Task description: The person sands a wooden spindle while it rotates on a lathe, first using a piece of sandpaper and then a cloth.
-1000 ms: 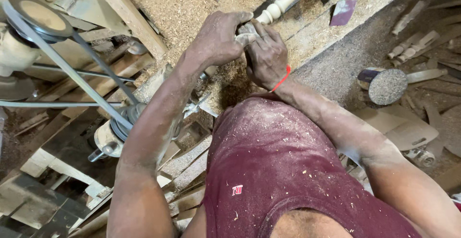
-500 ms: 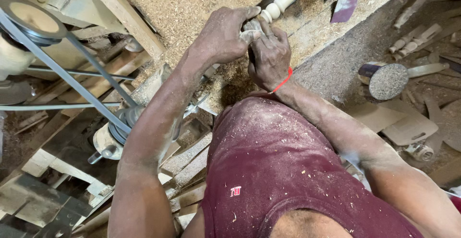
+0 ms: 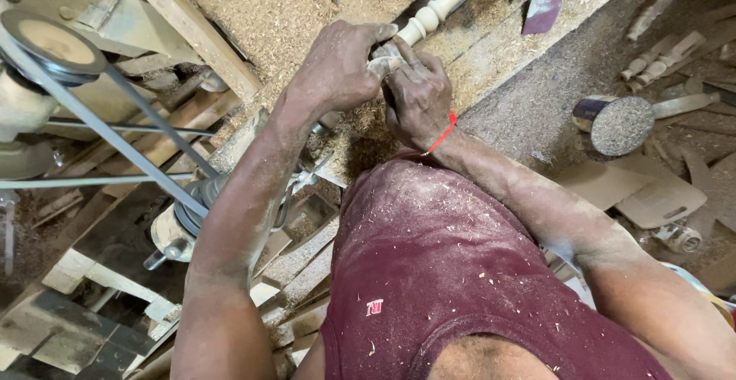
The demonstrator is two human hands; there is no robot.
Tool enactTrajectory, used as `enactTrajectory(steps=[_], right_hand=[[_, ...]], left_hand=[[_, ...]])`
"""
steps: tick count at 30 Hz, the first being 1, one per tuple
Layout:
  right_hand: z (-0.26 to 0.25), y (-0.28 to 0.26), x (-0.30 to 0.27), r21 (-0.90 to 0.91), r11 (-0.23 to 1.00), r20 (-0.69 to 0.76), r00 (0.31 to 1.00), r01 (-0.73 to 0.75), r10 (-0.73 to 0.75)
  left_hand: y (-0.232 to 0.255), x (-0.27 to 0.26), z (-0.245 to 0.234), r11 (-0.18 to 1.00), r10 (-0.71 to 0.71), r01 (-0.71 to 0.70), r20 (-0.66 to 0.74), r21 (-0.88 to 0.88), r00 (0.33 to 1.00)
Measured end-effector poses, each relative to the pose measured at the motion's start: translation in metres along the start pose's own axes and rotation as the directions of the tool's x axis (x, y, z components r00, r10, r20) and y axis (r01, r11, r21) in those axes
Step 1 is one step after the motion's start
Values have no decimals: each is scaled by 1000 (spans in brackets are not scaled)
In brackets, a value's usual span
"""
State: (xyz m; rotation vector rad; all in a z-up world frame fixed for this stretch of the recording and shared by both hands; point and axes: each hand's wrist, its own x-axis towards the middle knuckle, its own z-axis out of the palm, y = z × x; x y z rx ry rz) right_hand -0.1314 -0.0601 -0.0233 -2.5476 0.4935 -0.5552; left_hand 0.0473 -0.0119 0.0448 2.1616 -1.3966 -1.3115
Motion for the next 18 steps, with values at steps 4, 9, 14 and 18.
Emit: enactTrajectory(steps=[4,9,14,18], right_hand=[[-5,-7,5,25,1000,-2,1000,8,-8],[-15,-6,6,103,991,78,994,-81,73],[-27,25,-3,451,850,-14,950,-273,312],[-34,49,0,529,835,-227,923,-151,311]], left_hand=[[5,-9,-5,985,-105,112,60,-130,993],[-7,-8,-3,992,67,-78,-104,-99,992],[-4,-17,-18,979,77,-103,-150,-178,986],[17,8,-3,971,219,-235,-271,-29,937]])
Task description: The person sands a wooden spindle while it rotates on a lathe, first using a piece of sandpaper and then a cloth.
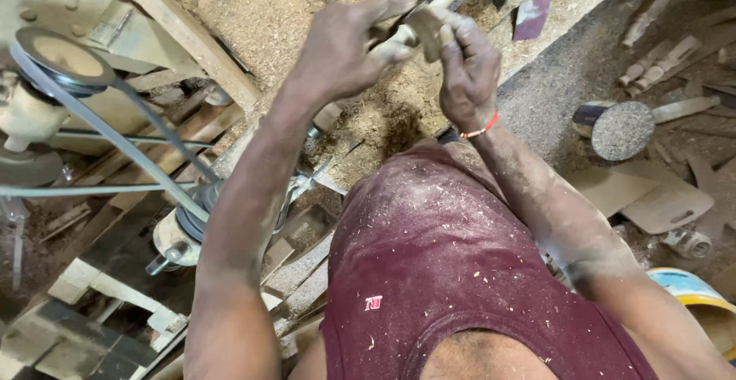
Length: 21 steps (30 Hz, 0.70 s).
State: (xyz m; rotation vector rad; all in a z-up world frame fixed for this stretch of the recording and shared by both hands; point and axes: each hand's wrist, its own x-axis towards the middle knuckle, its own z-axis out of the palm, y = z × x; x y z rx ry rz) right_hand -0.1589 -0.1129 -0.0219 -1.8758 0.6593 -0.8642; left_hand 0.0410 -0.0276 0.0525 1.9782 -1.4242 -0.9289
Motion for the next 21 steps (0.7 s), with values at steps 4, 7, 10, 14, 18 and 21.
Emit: enactTrajectory(steps=[4,7,10,14,18,21], right_hand=[[10,18,5,-46,999,25,999,28,-27],[18,33,1,-226,972,19,998,61,-58],[16,37,-2,-270,949,49,987,161,-153],[10,28,5,-285,918,83,961,276,-263],[4,22,4,-320,885,98,941,338,-323],[3,30,4,-419,867,98,962,271,-253]], left_hand=[[-20,43,19,975,177,-158,-112,157,978],[-40,51,36,955,283,-258,-186,150,941],[-53,53,50,947,283,-239,-204,215,937],[-60,50,52,963,259,-235,-214,133,942],[-57,42,43,938,346,-338,-244,76,906],[-55,39,38,934,356,-353,-224,55,907]])
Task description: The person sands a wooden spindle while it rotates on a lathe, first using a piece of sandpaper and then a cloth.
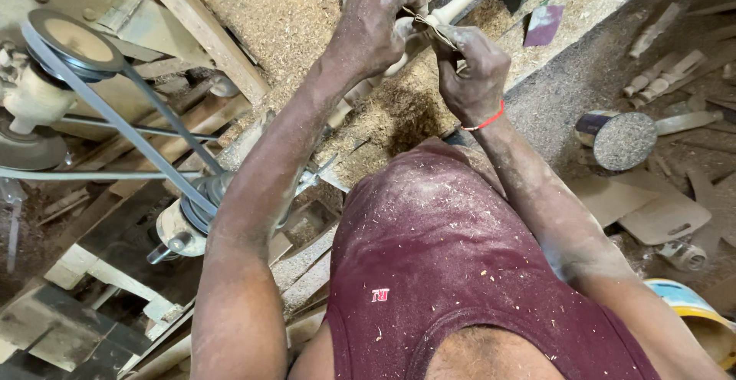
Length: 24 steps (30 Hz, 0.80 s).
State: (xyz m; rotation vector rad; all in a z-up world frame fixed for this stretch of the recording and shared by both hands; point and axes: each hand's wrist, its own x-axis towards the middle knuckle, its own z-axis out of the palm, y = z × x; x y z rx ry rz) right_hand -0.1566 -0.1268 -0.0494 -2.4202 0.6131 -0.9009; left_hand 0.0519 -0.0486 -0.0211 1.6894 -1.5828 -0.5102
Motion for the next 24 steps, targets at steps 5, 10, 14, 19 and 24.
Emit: enactTrajectory(steps=[5,10,14,19,24], right_hand=[[8,6,-5,-84,996,117,993,7,3],[9,3,-9,-107,994,150,989,25,-9],[14,6,-8,-69,997,153,988,21,-10],[10,10,-6,-64,997,217,976,51,-36],[8,17,4,-78,981,249,957,176,-151]], left_hand=[[6,-1,-2,998,-38,42,98,-44,994],[8,-3,1,999,8,-12,101,37,995],[7,-1,3,990,-80,61,145,125,986],[0,-4,9,984,-43,23,112,174,993],[-5,-6,9,981,-175,158,158,116,972]])
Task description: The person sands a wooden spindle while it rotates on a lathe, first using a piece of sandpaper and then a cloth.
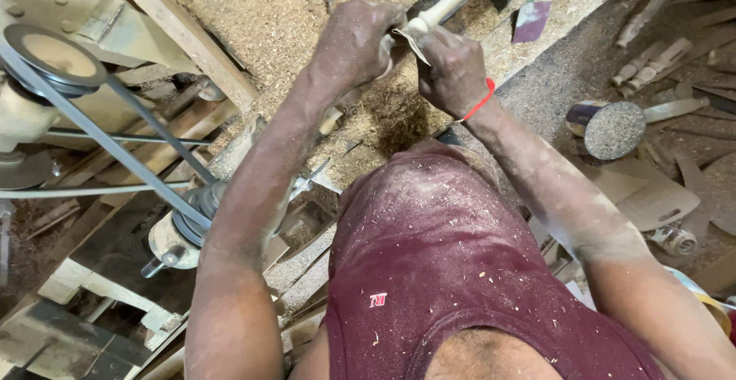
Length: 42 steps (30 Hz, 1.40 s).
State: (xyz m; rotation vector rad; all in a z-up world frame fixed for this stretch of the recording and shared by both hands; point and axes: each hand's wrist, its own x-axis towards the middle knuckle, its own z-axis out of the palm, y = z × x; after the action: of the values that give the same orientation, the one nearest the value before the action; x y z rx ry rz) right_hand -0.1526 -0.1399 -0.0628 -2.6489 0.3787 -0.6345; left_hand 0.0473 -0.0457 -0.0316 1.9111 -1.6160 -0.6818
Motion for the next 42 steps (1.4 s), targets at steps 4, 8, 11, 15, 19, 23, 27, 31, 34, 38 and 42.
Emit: enactTrajectory(steps=[4,8,11,15,19,23,27,31,34,38,42], right_hand=[[-2,11,7,-85,994,122,991,74,-64],[-9,31,11,91,993,61,994,80,-86],[-18,25,7,139,988,45,997,-66,61],[-12,15,7,239,904,105,935,-355,340],[4,5,2,286,900,-21,937,-328,348],[10,1,3,419,850,-75,921,-319,382],[2,-4,9,422,863,-101,932,-276,348],[-4,-2,14,419,819,17,906,-391,424],[-6,3,15,391,860,-1,935,-327,355],[-8,7,17,341,896,4,953,-285,302],[-10,12,20,387,821,127,906,-419,403]], left_hand=[[-4,-5,-4,997,-24,24,0,-67,1000],[5,-2,-7,992,129,-129,-98,7,987],[13,6,-6,982,190,-185,-183,44,964],[16,15,0,996,48,-36,-161,80,986],[26,12,0,998,37,-45,-183,-40,982],[25,15,0,994,29,-50,-198,-102,980],[19,23,7,982,10,-49,-207,-184,978],[19,25,12,965,-86,36,-182,-261,980],[19,23,12,952,-129,78,-158,-295,979],[9,30,18,982,-58,20,-199,-185,978],[2,32,26,977,-84,43,-188,-210,979]])
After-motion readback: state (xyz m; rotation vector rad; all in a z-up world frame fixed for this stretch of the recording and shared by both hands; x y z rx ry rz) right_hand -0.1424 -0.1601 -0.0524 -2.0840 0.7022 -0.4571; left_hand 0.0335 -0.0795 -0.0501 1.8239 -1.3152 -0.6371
